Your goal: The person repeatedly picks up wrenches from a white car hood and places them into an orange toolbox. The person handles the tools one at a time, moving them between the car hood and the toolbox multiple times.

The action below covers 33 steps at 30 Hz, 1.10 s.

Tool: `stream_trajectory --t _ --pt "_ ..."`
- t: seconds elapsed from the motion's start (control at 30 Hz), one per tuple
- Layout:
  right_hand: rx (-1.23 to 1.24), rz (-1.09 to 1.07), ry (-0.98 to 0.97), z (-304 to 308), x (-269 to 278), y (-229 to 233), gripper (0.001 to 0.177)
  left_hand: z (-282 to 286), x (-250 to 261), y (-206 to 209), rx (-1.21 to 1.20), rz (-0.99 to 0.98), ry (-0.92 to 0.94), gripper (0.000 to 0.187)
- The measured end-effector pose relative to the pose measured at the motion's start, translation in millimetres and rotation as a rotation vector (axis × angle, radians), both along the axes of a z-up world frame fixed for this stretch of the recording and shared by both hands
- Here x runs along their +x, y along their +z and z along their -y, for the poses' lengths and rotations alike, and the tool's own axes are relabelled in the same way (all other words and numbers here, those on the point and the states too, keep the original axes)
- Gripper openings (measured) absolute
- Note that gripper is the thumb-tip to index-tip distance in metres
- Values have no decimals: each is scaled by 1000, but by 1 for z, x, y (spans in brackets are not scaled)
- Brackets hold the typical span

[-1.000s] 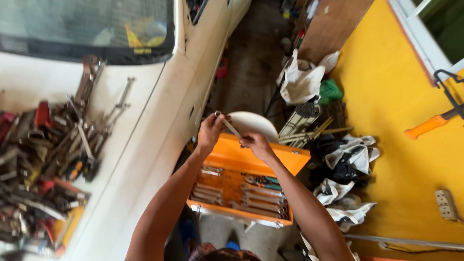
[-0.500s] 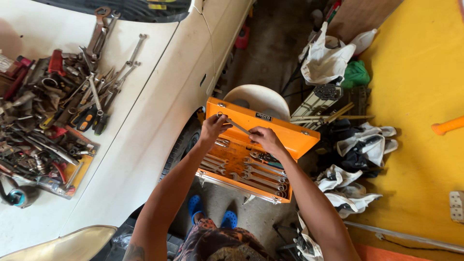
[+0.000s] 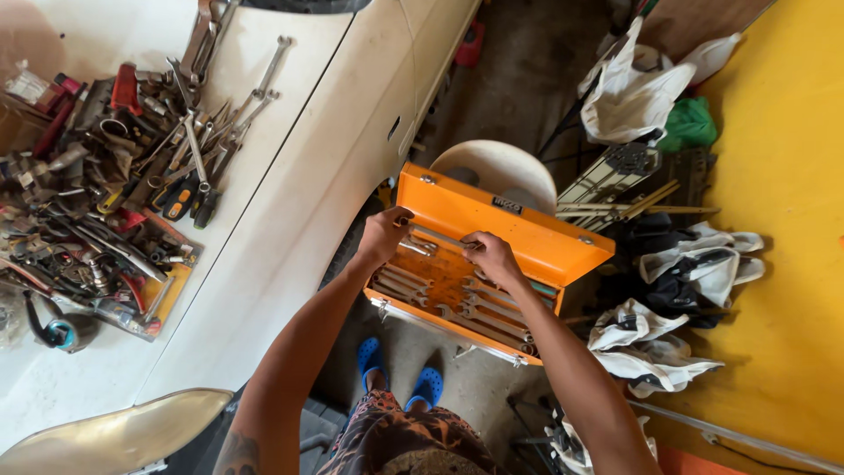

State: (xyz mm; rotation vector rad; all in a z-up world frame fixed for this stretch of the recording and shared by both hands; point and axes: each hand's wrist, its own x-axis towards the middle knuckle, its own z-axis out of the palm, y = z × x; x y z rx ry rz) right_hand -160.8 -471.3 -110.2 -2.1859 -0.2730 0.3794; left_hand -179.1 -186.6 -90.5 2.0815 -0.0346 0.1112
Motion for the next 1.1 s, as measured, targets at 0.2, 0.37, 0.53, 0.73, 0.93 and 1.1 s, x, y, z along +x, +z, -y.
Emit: stream_trajectory --t 0.2,0.37,0.53,0.73,0.93,1.1 --pt "-222 265 143 -23 -13 -32 21 -17 11 -41 329 -169 -143 26" --pt "-208 327 70 -40 -9 -93 19 -33 33 -110 260 -147 -192 22" --pt "-85 57 -233 -49 1 -176 19 -47 48 -192 290 -116 -249 27" --pt "197 -122 -526 -52 3 -272 11 -37 69 -260 757 -69 -445 28" --pt "286 -301 -617 -41 13 -331 11 -24 80 -300 829 74 -539 31" --pt "234 -357 -561 -49 20 -345 16 -24 76 -323 1016 156 -550 33"
